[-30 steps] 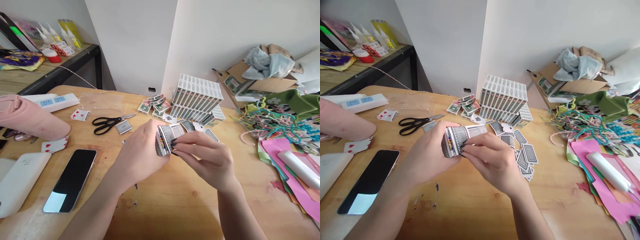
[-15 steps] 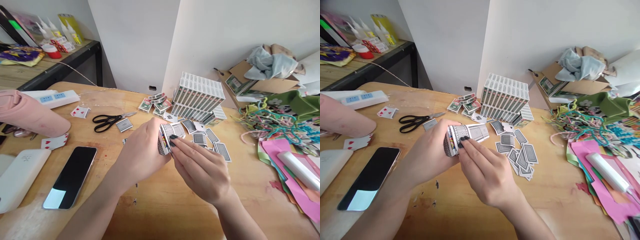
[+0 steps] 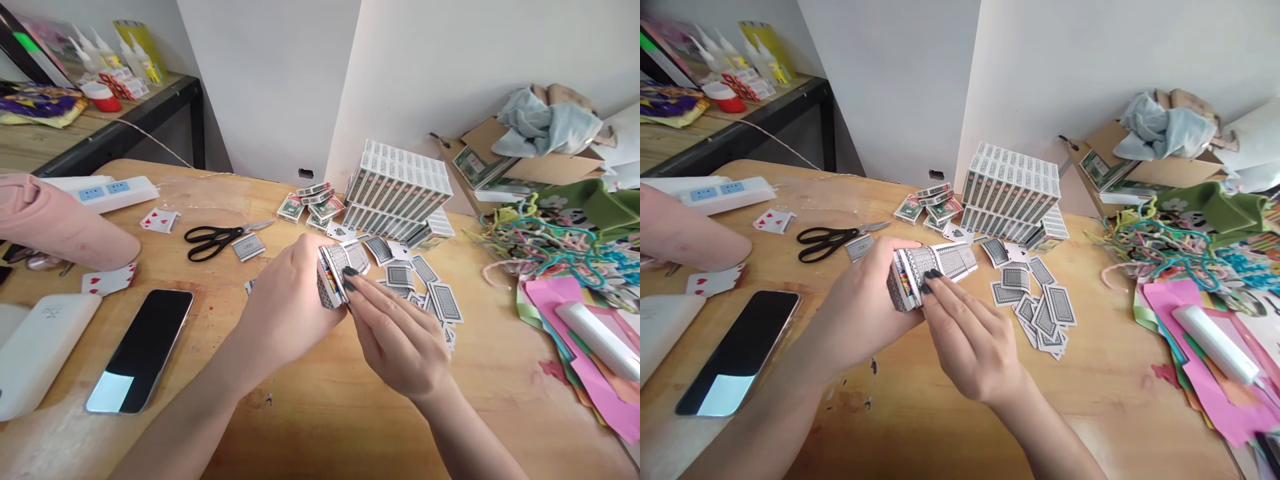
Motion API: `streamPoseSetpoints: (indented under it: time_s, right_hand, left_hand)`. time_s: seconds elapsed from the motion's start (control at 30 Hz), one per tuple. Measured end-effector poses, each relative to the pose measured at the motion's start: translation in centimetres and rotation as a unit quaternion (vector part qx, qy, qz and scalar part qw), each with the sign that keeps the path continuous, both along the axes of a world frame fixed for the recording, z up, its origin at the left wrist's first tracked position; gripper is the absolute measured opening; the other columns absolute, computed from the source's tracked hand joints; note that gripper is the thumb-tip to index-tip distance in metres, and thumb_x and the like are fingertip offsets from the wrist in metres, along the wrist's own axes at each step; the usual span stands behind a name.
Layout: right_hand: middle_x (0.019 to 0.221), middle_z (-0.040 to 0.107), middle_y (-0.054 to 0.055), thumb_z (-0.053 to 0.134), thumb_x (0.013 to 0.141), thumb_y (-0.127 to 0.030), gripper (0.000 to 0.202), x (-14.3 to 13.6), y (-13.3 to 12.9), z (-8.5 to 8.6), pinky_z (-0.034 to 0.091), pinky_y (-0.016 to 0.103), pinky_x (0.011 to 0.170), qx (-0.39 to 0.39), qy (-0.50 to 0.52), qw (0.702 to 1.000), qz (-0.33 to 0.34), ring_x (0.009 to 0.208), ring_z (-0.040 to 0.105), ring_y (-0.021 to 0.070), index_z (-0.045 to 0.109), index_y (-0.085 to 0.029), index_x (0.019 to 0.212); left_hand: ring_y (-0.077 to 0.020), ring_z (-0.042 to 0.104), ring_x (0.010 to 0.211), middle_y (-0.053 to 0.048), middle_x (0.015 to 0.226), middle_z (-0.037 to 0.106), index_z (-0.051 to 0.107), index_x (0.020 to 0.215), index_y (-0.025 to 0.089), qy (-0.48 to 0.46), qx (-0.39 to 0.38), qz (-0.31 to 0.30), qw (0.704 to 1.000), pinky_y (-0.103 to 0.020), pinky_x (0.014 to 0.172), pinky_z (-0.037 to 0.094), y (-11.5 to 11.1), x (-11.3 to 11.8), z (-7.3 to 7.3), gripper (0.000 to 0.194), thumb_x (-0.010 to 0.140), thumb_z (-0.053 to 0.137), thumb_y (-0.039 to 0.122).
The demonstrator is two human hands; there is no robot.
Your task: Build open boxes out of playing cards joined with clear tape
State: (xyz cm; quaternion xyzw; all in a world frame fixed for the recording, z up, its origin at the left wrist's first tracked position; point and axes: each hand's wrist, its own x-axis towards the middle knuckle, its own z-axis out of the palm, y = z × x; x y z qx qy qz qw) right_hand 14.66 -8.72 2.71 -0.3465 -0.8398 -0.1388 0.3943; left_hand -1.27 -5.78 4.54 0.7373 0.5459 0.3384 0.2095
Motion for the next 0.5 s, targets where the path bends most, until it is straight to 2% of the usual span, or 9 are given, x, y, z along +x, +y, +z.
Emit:
streamPoseSetpoints:
  time_s: [0.1,0.23,0.37,0.5]
  right_hand:
    - [0.108,0.07,0.016,0.053,0.083,-0.003,0.03,0.7,0.0,0.3,0.061,0.033,0.082,-0.027,-0.028,0.999,0.03,0.109,0.063,0.0232,0.061,-0.011,0.11]
    - [0.107,0.07,0.017,0.055,0.083,-0.007,0.024,0.9,0.0,0.7,0.061,0.033,0.079,-0.007,-0.058,0.998,0.033,0.108,0.064,0.0244,0.062,-0.009,0.106]
    - [0.097,0.073,0.017,0.061,0.081,-0.01,0.014,-0.1,0.0,0.3,0.062,0.031,0.072,0.045,-0.071,0.996,-0.011,0.097,0.069,0.0249,0.064,-0.011,0.094]
    - [0.087,0.075,0.015,0.064,0.078,-0.006,0.014,-1.2,-0.2,-0.7,0.062,0.029,0.07,0.091,-0.016,0.994,-0.061,0.088,0.072,0.0251,0.065,-0.013,0.09]
  left_hand:
    - [-0.0243,0.062,0.079,-0.002,0.085,0.064,0.048,0.102,0.024,-0.008,-0.011,-0.007,1.0,-0.03,0.058,0.046,0.0,0.0,0.2,0.047,0.062,0.072,0.024]
    - [-0.0247,0.062,0.08,-0.003,0.085,0.065,0.049,0.099,0.024,-0.007,-0.018,-0.004,1.0,-0.03,0.058,0.045,0.0,0.0,0.5,0.043,0.063,0.073,0.024]
    - [-0.023,0.062,0.077,-0.002,0.083,0.065,0.049,0.1,0.023,0.007,-0.017,-0.003,1.0,-0.029,0.055,0.044,0.0,0.0,0.5,0.043,0.063,0.07,0.022]
    - [-0.0216,0.063,0.082,-0.003,0.09,0.065,0.047,0.106,0.021,0.009,-0.002,-0.025,1.0,-0.03,0.063,0.048,0.2,-0.3,0.3,0.045,0.067,0.068,0.023]
